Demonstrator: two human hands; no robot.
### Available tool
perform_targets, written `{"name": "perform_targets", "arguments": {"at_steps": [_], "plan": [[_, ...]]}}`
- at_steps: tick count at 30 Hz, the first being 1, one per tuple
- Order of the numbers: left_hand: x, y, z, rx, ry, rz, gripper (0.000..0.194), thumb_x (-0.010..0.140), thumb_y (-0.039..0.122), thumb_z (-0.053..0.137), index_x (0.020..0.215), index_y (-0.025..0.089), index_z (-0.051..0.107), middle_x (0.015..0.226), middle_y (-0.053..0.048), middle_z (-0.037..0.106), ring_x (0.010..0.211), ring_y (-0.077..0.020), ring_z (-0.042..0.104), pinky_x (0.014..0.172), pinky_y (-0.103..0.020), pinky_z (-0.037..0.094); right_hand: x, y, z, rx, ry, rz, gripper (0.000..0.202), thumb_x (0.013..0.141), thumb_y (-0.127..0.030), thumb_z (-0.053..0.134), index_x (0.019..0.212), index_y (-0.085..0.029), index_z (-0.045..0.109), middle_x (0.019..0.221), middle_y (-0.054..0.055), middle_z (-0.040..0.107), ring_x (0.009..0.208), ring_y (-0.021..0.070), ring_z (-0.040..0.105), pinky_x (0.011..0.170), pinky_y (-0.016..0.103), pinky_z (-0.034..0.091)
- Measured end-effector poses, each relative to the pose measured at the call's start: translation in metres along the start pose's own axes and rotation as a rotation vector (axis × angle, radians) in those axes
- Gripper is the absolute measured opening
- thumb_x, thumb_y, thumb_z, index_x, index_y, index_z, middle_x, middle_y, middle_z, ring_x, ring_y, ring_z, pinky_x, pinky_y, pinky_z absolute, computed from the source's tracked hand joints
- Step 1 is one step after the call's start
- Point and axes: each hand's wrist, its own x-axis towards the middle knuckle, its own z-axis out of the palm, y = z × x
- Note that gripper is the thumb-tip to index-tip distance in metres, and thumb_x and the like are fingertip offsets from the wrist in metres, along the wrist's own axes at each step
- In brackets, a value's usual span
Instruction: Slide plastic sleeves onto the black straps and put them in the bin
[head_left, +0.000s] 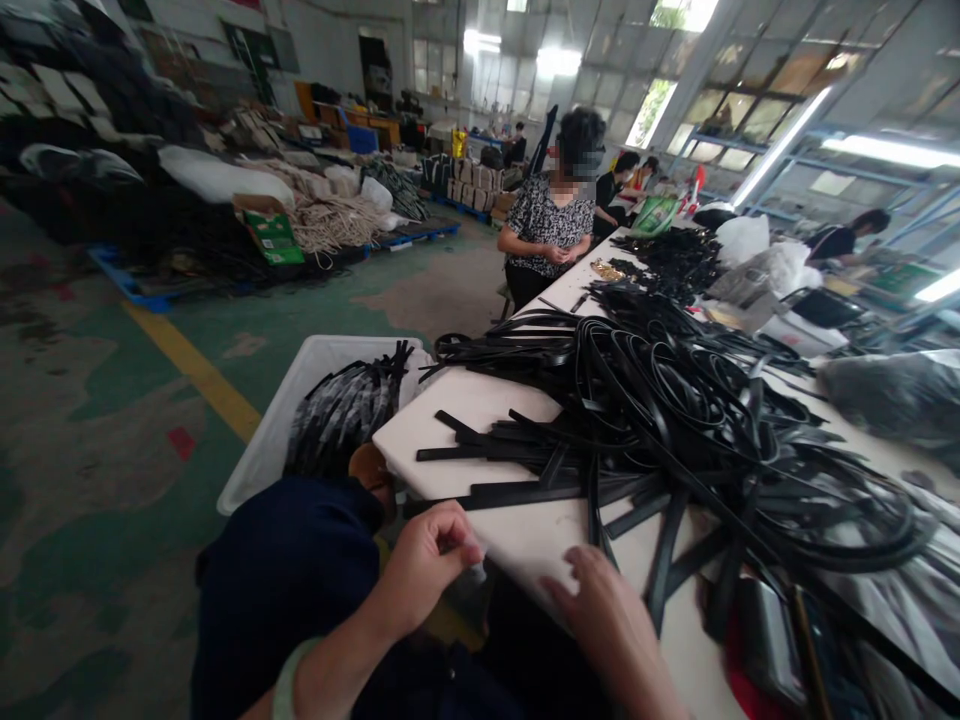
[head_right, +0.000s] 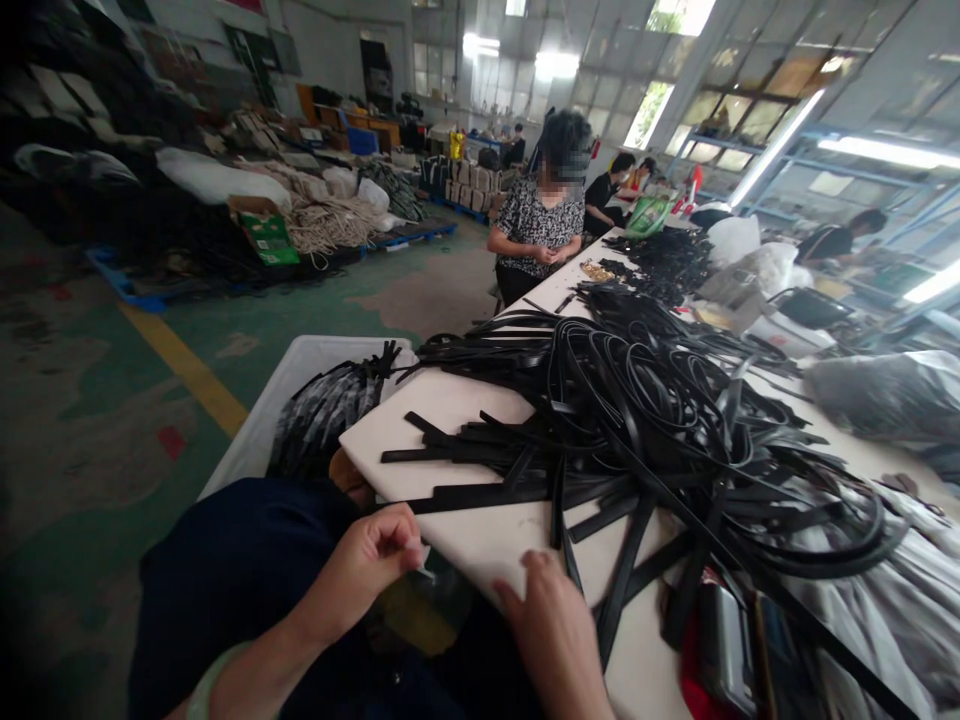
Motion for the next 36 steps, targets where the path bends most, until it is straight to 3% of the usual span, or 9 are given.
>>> {"name": "perform_targets", "arguments": {"at_steps": [3,6,8,10,12,14,17,23,36], "plan": [[0.000,0.007,-0.006,-0.058,-0.073,-0.049,0.020,0.072,0.020,0.072,0.061,0.014,0.057,0.068,-0.001,0.060,0.064,-0.0125,0.054,0.063,-0.023,0.041,0.004,0.057,-0.014,-0.179,0.084,0.213,0.027,0.082,-0.046,0.059,0.083,-0.018,0.060,0.087,0.013,0.065,0.072,0.0283,0.064,0.058,0.032,0.037],[-0.004,0.015,-0.007,-0.086,-0.104,-0.125,0.008,0.071,0.014,0.072,0.070,0.013,0.064,0.066,-0.001,0.064,0.062,-0.0129,0.058,0.063,-0.024,0.044,0.013,0.089,-0.022,0.045,0.007,0.164,0.028,0.080,-0.044,0.060,0.063,-0.022,0.053,0.061,0.004,0.058,0.061,0.0235,0.057,0.057,0.031,0.035],[-0.008,0.018,-0.008,-0.064,-0.080,-0.112,0.006,0.069,0.010,0.073,0.071,0.012,0.067,0.068,-0.002,0.067,0.065,-0.0134,0.060,0.064,-0.023,0.046,0.022,0.091,-0.028,0.161,-0.007,0.119,0.034,0.082,-0.048,0.056,0.059,-0.023,0.051,0.054,0.002,0.054,0.056,0.0196,0.052,0.055,0.030,0.035],[-0.010,0.019,-0.008,-0.049,-0.059,-0.081,0.007,0.068,0.009,0.074,0.069,0.012,0.068,0.070,-0.003,0.068,0.067,-0.0137,0.062,0.065,-0.023,0.047,0.032,0.079,-0.035,0.421,0.035,0.147,0.038,0.083,-0.055,0.054,0.065,-0.021,0.056,0.058,0.002,0.057,0.050,0.0148,0.046,0.048,0.027,0.034],[-0.013,0.017,-0.009,-0.078,-0.054,-0.087,0.008,0.068,0.010,0.075,0.069,0.011,0.067,0.070,-0.003,0.069,0.066,-0.0143,0.063,0.065,-0.024,0.049,0.039,0.054,-0.041,0.921,0.102,0.214,0.037,0.080,-0.057,0.062,0.076,-0.020,0.061,0.066,0.002,0.063,0.044,0.0090,0.039,0.041,0.022,0.030],[-0.015,0.014,-0.009,-0.134,-0.054,-0.134,0.009,0.068,0.011,0.074,0.072,0.011,0.067,0.069,-0.003,0.069,0.063,-0.0148,0.065,0.063,-0.025,0.050,0.043,0.022,-0.042,1.415,0.131,0.261,0.031,0.073,-0.045,0.077,0.085,-0.020,0.063,0.076,0.002,0.067,0.043,0.0047,0.037,0.039,0.017,0.030],[-0.018,0.010,-0.010,-0.174,-0.018,-0.149,0.016,0.070,0.010,0.072,0.084,0.012,0.066,0.067,-0.002,0.069,0.059,-0.0141,0.065,0.061,-0.025,0.051,0.042,-0.026,-0.038,1.724,0.094,0.253,0.032,0.066,-0.028,0.084,0.090,-0.021,0.064,0.081,0.000,0.068,0.045,0.0021,0.041,0.040,0.012,0.035],[-0.023,0.012,-0.016,-0.138,-0.001,-0.108,0.042,0.070,0.007,0.073,0.110,0.015,0.060,0.067,0.001,0.070,0.059,-0.0145,0.067,0.062,-0.026,0.053,0.025,-0.078,-0.024,1.576,0.106,0.014,0.027,0.076,-0.024,0.078,0.096,-0.022,0.059,0.086,0.001,0.068,0.049,0.0053,0.054,0.044,0.017,0.044],[-0.024,0.021,-0.020,-0.054,-0.053,-0.070,0.054,0.065,0.002,0.076,0.114,0.017,0.059,0.070,0.005,0.067,0.065,-0.0122,0.066,0.070,-0.025,0.053,0.022,-0.074,-0.023,1.390,0.021,-0.035,0.025,0.082,-0.030,0.072,0.099,-0.022,0.055,0.081,-0.002,0.061,0.043,0.0031,0.048,0.035,0.015,0.036]]}}
